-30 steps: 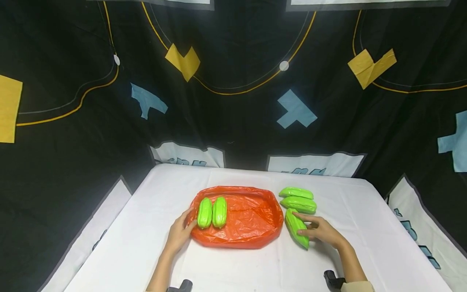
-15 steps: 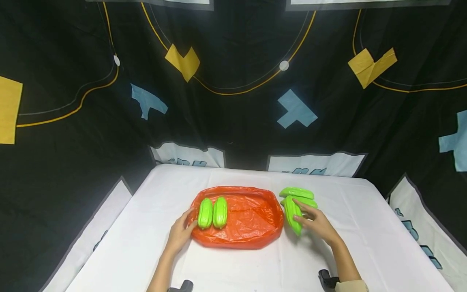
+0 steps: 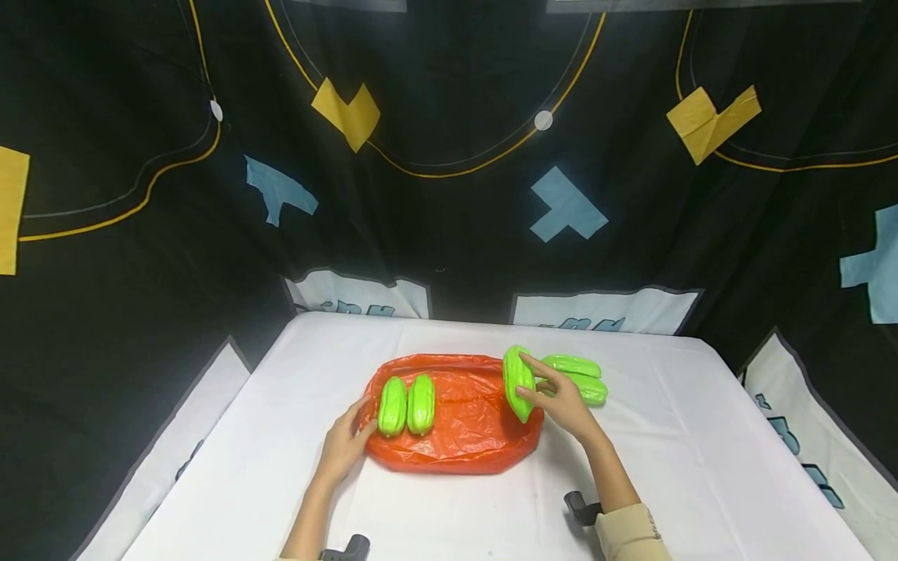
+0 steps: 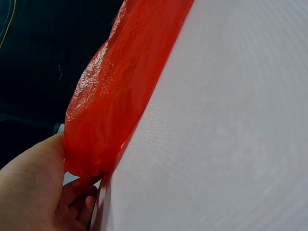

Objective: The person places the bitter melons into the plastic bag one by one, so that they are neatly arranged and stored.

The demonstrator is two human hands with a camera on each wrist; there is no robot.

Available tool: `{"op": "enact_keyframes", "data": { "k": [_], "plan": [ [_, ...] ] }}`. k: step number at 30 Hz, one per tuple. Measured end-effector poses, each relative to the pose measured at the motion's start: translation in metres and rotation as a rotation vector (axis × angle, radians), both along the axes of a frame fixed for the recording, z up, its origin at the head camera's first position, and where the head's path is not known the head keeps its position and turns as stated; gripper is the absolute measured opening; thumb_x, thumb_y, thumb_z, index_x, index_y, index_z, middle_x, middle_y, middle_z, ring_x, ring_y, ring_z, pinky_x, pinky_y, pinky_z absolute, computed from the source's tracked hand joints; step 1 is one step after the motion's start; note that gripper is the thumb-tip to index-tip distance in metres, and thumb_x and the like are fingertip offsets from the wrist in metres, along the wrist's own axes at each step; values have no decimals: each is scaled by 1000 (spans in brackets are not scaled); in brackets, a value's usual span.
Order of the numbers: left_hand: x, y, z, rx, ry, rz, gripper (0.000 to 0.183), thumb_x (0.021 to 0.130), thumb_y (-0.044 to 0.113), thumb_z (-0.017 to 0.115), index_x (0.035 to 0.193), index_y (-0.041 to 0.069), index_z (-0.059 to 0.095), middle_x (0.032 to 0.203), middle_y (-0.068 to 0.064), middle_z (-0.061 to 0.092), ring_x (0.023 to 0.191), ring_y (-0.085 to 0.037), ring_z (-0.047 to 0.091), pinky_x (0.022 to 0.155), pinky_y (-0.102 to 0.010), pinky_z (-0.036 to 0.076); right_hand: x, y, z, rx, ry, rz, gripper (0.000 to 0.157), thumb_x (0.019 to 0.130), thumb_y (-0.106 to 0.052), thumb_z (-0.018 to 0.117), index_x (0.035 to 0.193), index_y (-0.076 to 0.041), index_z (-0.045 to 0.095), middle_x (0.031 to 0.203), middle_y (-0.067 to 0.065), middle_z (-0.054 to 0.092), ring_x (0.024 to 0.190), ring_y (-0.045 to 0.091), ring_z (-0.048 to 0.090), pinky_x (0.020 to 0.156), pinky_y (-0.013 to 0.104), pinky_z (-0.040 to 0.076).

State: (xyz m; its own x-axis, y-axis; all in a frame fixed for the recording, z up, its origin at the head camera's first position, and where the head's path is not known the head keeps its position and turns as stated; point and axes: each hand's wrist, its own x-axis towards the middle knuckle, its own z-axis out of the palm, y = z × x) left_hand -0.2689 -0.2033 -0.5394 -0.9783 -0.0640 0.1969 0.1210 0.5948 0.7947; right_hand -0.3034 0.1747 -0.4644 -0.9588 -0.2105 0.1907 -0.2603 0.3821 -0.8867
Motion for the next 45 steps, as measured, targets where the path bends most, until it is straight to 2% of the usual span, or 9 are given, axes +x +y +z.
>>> {"op": "enact_keyframes", "data": {
  "k": [7, 14, 17, 23, 27, 31, 37, 45],
  "plan": [
    [-1, 0, 4, -2, 5, -7, 49, 90, 20, 59, 136, 8, 44, 135, -24, 43, 123, -44, 37, 102, -59, 26, -6, -37, 1, -13, 38, -15, 59, 80, -34, 72, 134, -31, 49, 136, 6, 48, 104, 31, 56, 78, 40, 52],
    [1, 0, 2, 2, -5, -13, 50, 90, 20, 58, 136, 7, 44, 136, -23, 42, 124, -44, 37, 102, -58, 26, -8, -68, -15, -40, 32, 48, 59, 79, -31, 73, 134, -27, 50, 131, 6, 51, 90, 22, 62, 69, 30, 53],
    [2, 0, 2, 5, -4, -16, 50, 91, 19, 58, 136, 6, 44, 136, -23, 42, 124, -44, 37, 102, -58, 26, -9, -80, -19, -17, 26, 73, 61, 78, -34, 73, 134, -27, 50, 132, 4, 51, 88, 21, 61, 68, 29, 52],
    [2, 1, 1, 5, 8, -14, 49, 90, 19, 58, 136, 7, 44, 136, -22, 43, 125, -43, 37, 103, -57, 26, -11, -98, -24, 8, 6, 137, 63, 79, -31, 72, 136, -20, 48, 131, 9, 52, 85, 23, 62, 63, 28, 53],
    [1, 1, 1, 13, 15, -17, 49, 90, 19, 58, 136, 7, 44, 136, -22, 43, 125, -42, 37, 102, -57, 26, -12, -107, -28, 42, -15, 126, 62, 79, -29, 73, 135, -18, 49, 133, 10, 50, 93, 26, 61, 66, 27, 53],
    [1, 1, 0, 15, 14, -21, 49, 90, 19, 58, 136, 7, 44, 136, -22, 43, 125, -43, 37, 102, -57, 27, -14, -112, -32, 93, -21, 112, 61, 79, -28, 73, 135, -17, 49, 127, 9, 55, 100, 26, 58, 72, 28, 52],
    [1, 0, -1, 0, 1, -19, 50, 91, 20, 58, 136, 7, 44, 136, -23, 42, 125, -43, 36, 102, -58, 26, -14, -114, -39, 121, -25, 135, 62, 79, -29, 73, 135, -14, 49, 118, 12, 60, 99, 25, 57, 75, 30, 51],
    [2, 1, 1, -5, -11, -10, 50, 90, 20, 59, 136, 7, 43, 137, -24, 41, 125, -44, 35, 103, -58, 25, -15, -115, -41, 80, -73, 187, 63, 80, -25, 72, 136, -13, 47, 113, 16, 58, 72, 14, 57, 59, 29, 53]
  ]
}}
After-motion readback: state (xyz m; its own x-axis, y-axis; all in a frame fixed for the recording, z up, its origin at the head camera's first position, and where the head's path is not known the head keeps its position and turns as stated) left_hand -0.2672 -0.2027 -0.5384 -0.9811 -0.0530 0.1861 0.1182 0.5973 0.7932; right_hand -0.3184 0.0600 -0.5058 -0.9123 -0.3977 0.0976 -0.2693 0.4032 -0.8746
